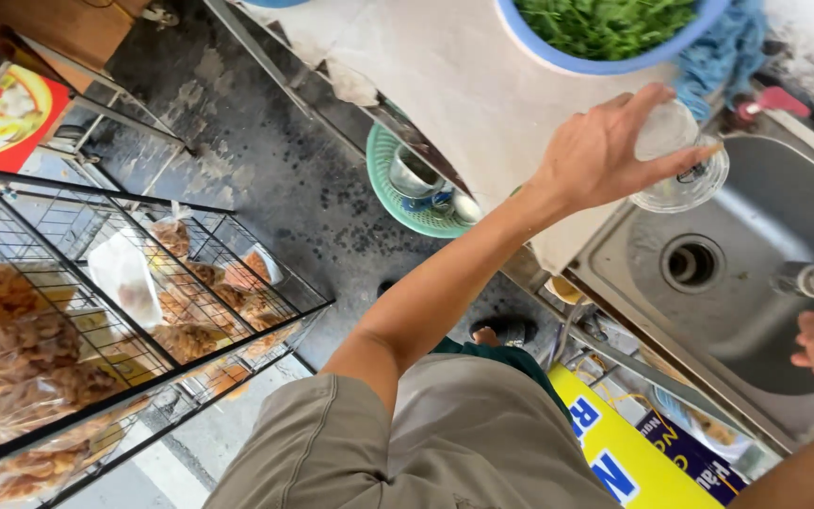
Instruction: Washing herbs and equipment in a sink, then sharpening a knife on a whetstone.
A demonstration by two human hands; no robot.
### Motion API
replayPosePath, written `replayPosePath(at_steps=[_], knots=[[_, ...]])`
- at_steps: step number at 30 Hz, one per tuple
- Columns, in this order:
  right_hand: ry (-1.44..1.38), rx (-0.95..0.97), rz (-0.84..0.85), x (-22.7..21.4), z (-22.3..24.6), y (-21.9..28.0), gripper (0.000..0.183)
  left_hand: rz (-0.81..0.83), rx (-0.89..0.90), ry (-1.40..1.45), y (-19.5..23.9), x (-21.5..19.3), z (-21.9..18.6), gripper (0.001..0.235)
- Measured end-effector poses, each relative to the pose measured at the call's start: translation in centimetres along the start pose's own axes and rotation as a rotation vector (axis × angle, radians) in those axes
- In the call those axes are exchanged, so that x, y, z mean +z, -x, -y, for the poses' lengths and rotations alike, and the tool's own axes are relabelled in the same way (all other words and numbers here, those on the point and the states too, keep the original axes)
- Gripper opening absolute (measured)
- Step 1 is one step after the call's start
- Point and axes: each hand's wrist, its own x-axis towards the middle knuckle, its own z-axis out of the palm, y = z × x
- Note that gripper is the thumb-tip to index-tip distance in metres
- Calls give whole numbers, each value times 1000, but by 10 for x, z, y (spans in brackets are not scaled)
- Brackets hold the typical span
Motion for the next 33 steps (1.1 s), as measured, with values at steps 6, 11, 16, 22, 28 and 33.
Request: replayPosePath(at_steps=[6,11,16,22,28,33], knots=[[-103,-36,422,-148,421,43,42,-416,28,30,52,-202,100,69],[-481,-522,517,-189,711,52,41,-625,-309,-76,122,-358,178,71],[-867,-774,722,-154,942,65,52,-788,-425,-377,171,-443,262,61],[-1212,-737,949,-60,1149,49,65,-858,-594,-459,177,-505,352,74],[-1425,-690,987,-45,1328,6,66,-861,-540,-423,138,-594,454,83],[-1274,-592,861,-51,1476,-87,68,-747,-510,128,108,-687,553,89]])
